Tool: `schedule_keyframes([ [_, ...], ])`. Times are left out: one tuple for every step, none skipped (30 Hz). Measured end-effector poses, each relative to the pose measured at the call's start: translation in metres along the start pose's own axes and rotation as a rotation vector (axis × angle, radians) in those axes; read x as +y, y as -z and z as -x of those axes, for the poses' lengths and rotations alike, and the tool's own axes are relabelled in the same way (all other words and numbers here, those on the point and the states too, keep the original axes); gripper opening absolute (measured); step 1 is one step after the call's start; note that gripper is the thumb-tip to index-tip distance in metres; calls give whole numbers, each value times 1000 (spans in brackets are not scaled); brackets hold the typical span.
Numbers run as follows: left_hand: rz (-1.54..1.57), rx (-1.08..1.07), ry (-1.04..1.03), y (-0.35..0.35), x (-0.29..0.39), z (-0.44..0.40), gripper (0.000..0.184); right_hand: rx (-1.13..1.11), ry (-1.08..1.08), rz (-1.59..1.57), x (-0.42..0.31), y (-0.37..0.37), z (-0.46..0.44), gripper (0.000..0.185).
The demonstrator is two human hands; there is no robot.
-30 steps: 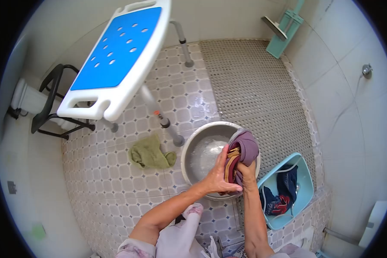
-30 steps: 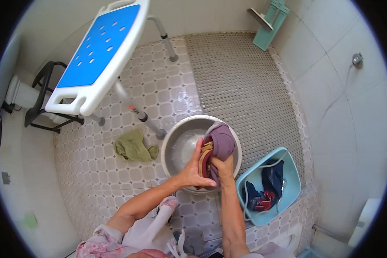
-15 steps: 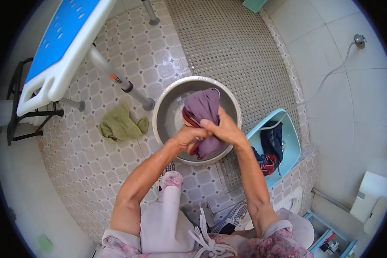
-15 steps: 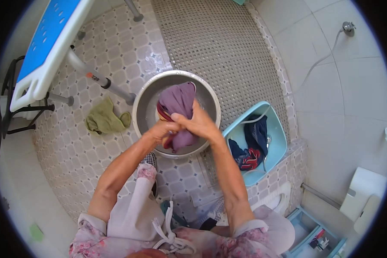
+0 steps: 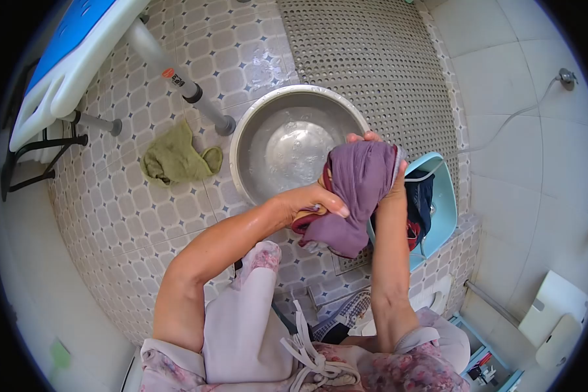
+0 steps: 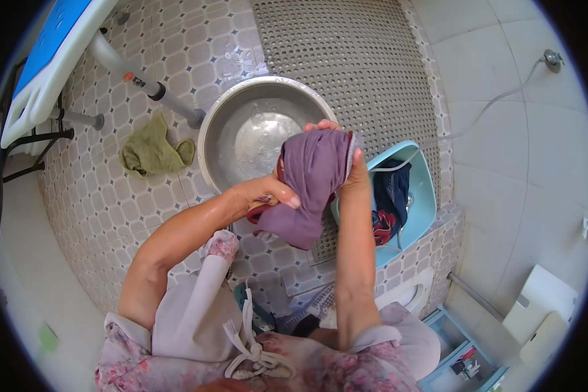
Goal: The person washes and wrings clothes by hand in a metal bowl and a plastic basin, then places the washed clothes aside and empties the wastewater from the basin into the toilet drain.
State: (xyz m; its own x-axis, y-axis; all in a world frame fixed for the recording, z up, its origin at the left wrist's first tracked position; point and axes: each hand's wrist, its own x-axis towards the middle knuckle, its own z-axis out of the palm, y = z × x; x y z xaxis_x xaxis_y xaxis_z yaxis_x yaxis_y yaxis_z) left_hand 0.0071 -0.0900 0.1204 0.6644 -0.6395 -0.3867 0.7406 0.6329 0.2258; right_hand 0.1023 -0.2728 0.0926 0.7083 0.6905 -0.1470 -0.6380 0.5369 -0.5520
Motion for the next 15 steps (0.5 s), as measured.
schedule_keyframes([
  [-137, 23, -5, 2, 0, -5, 63, 11, -49, 148, -11, -2, -3, 79],
  [-273, 45, -3, 7, 0, -11, 62, 26, -99, 293, -22, -3, -5, 70],
  [-414, 64, -9, 11, -1, -17, 61, 33, -145, 444, -30, -11, -9, 62],
  [-454, 94, -170, 15, -11, -25, 54, 75, -135, 591, -30, -22, -12, 50],
  [-573, 127, -163, 17, -11, -26, 53, 139, -183, 732, -28, -31, -14, 49],
  [-694, 160, -160, 21, -7, -27, 51, 201, -229, 876, -25, -38, -18, 48],
  [-817, 194, -152, 25, -3, -28, 49, 266, -273, 1015, -20, -45, -20, 46],
  [-896, 251, -88, 30, -1, -29, 49, 269, -244, 1094, -12, -50, -24, 43],
  [-975, 313, -27, 39, 1, -32, 50, 291, -200, 1194, 0, -46, -29, 41],
  [-1052, 374, 36, 49, 1, -34, 51, 314, -157, 1292, 16, -34, -31, 38],
  [-1089, 422, -6, 63, -4, -37, 52, 338, -112, 1393, 30, -25, -34, 36],
  [-1126, 471, -55, 81, -9, -42, 54, 362, -106, 1450, 40, -21, -39, 38],
  [-1162, 516, -99, 96, -15, -46, 55, 392, -103, 1506, 51, -19, -43, 40],
  [-1200, 601, -83, 108, -21, -49, 57, 424, -106, 1561, 62, -14, -45, 43],
  [-1240, 692, -72, 116, -22, -50, 59, 473, -125, 1556, 72, -5, -47, 45],
])
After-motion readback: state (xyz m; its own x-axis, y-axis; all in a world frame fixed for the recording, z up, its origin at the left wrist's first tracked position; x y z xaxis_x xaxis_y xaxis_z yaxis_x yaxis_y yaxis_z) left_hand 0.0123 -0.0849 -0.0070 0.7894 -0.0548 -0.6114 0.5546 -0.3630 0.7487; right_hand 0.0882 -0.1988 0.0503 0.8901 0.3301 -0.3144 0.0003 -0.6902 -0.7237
